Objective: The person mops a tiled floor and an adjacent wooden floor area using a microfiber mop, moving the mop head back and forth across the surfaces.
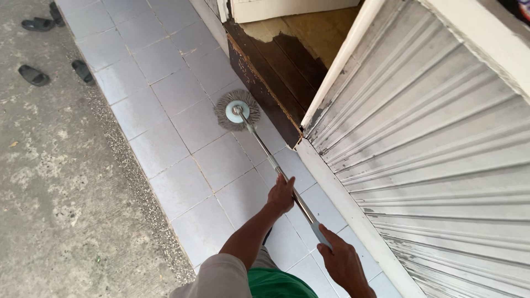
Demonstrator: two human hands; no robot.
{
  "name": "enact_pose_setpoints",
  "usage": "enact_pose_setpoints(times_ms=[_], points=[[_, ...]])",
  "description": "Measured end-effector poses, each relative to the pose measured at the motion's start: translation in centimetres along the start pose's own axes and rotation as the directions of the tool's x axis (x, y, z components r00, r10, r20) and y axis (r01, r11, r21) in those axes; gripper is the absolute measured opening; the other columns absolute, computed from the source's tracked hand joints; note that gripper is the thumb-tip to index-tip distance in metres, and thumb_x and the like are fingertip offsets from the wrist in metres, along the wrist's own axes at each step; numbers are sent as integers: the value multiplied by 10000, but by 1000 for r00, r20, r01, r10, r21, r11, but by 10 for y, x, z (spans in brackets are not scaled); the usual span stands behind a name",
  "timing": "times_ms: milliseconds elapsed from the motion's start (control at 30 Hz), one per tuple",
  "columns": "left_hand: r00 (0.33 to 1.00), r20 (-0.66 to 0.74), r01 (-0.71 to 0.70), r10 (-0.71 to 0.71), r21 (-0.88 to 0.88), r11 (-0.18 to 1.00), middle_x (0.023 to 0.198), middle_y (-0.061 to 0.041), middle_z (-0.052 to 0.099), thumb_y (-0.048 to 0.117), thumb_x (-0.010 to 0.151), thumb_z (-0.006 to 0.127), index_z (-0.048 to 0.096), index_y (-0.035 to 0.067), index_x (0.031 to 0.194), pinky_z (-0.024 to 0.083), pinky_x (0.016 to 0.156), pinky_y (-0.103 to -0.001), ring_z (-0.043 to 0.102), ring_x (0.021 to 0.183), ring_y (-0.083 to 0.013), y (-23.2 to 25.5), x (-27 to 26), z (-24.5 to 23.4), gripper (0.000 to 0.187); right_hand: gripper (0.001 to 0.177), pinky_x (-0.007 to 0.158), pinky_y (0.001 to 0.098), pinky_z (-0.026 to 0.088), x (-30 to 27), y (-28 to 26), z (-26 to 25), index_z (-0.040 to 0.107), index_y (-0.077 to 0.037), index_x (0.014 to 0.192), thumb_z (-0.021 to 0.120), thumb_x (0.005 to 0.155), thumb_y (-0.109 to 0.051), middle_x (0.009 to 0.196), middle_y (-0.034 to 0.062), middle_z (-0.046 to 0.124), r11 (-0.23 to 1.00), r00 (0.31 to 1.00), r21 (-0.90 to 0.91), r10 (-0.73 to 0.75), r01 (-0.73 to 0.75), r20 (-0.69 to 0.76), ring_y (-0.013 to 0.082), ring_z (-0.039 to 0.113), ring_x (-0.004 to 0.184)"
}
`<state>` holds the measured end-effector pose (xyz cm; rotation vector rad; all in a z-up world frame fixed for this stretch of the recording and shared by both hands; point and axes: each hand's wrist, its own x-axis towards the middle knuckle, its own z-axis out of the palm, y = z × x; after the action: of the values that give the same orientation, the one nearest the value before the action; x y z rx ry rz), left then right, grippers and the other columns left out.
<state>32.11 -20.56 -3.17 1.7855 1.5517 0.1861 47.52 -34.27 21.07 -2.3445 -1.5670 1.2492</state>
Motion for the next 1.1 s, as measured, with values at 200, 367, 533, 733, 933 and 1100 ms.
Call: enact_pose_setpoints(times_ms=[200,367,533,733,933,1100], points=[[994,-9,-105,106,42,994,1583,-335,202,102,858,752,386,182,1527,355,1136,-530,302,1465,-475,45,-72,63,766,547,871,435,598,-79,79,-7,589,-271,1442,695,906,-248,1018,213,788,991,991,-14,131,-131,-5,320,817,869],[979,102,-177,176,0,984,1569,-298,308,167,876,746,424,178,1524,438,1097,-509,417,1426,-442,98,-143,89,724,543,787,419,608,-144,139,-19,629,-303,1425,725,893,-247,890,210,790,988,986,23,157,-156,-60,288,790,757],[952,195,-247,236,31,969,1519,-326,356,233,905,747,439,139,1528,462,1072,-510,463,1378,-450,146,-198,112,701,536,730,407,629,-191,213,-30,626,-306,1442,715,916,-254,826,214,788,973,973,14,232,-232,4,302,790,702],[934,189,-317,302,56,947,1436,-296,470,288,903,743,535,98,1399,469,1073,-540,456,1408,-427,181,-234,114,571,628,860,381,644,-208,279,-32,697,-120,1252,918,668,-187,1089,209,774,964,922,-71,-264,255,-282,281,806,973],[928,143,-362,344,121,924,1640,-236,278,258,970,670,544,145,1275,319,1107,-715,219,1528,-467,164,-212,98,349,674,954,402,623,-189,247,-35,713,-163,1297,900,654,-94,1254,145,718,972,955,-130,-220,197,-200,317,729,1137],[957,169,-260,234,147,954,1653,-172,294,250,1004,634,548,186,1267,294,1142,-718,211,1559,-438,140,-170,78,283,667,973,412,612,-148,209,-29,702,-168,1305,862,669,-45,1255,142,724,972,950,-56,-233,226,-206,336,738,1114]])
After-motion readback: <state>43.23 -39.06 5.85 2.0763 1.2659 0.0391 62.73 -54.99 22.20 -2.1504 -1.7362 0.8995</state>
